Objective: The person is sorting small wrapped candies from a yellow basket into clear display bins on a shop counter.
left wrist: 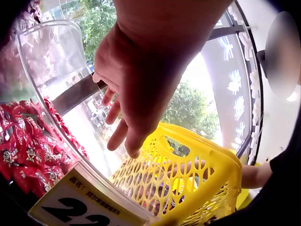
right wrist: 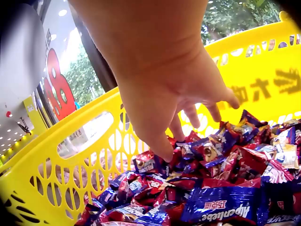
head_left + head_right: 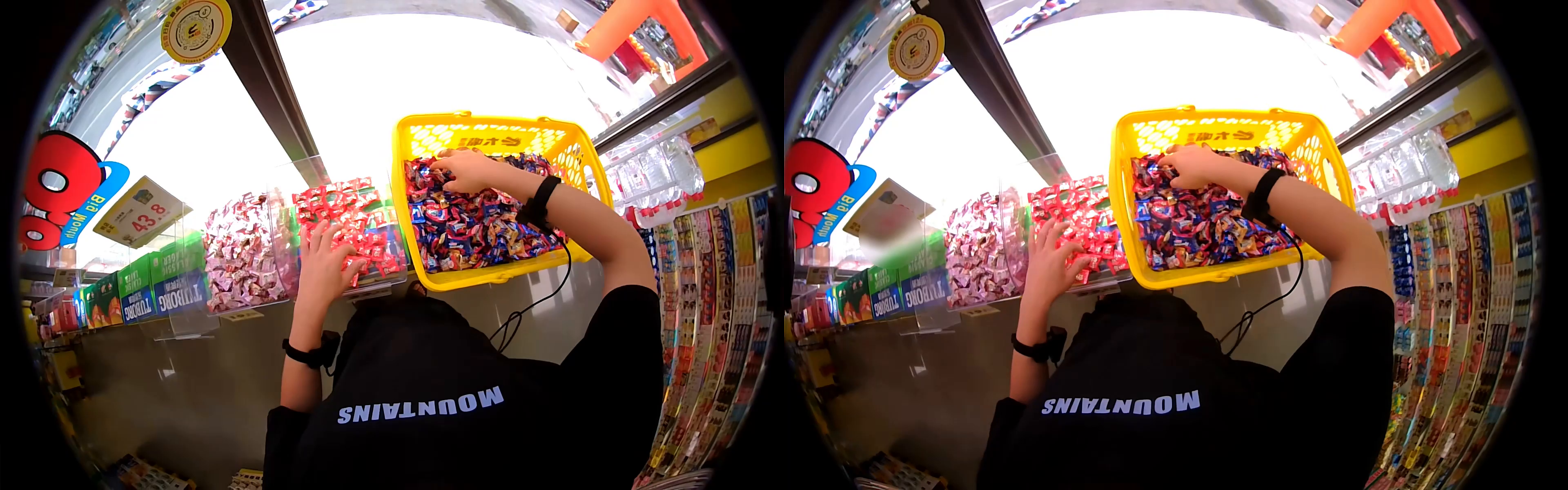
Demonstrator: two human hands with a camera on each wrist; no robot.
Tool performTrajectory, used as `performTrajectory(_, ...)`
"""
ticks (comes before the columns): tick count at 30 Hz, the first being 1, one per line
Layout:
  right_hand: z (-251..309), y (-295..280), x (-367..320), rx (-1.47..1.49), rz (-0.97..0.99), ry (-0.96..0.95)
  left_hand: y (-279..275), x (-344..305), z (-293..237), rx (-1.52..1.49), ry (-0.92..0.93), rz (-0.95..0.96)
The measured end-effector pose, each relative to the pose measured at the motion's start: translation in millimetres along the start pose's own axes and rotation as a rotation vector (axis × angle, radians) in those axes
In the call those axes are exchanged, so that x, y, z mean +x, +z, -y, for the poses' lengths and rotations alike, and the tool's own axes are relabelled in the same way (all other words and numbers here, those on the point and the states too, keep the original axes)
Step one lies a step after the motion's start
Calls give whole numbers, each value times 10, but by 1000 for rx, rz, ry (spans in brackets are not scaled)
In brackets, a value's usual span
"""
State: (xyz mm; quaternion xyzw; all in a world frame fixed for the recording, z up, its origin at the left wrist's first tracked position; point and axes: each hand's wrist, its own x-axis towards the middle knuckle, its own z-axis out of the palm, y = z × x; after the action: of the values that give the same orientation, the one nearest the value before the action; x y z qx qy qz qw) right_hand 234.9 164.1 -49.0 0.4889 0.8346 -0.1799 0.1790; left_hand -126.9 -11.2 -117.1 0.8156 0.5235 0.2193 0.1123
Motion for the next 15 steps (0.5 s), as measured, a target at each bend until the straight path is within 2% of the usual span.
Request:
performTrajectory(3,82,117,77,-7,-50,104,-17,-54,73,-6,-36,-27)
performTrajectory(7,170,175,75,-11,-44,151,-39,-72,44,6,-69,-16)
performTrajectory(13,187,105,94,27,-7,148,-24,12,-6,-27,-31,-22)
performTrajectory(15,195,71,37,4,-82,88,-77,54,-46,-29,-24,-27)
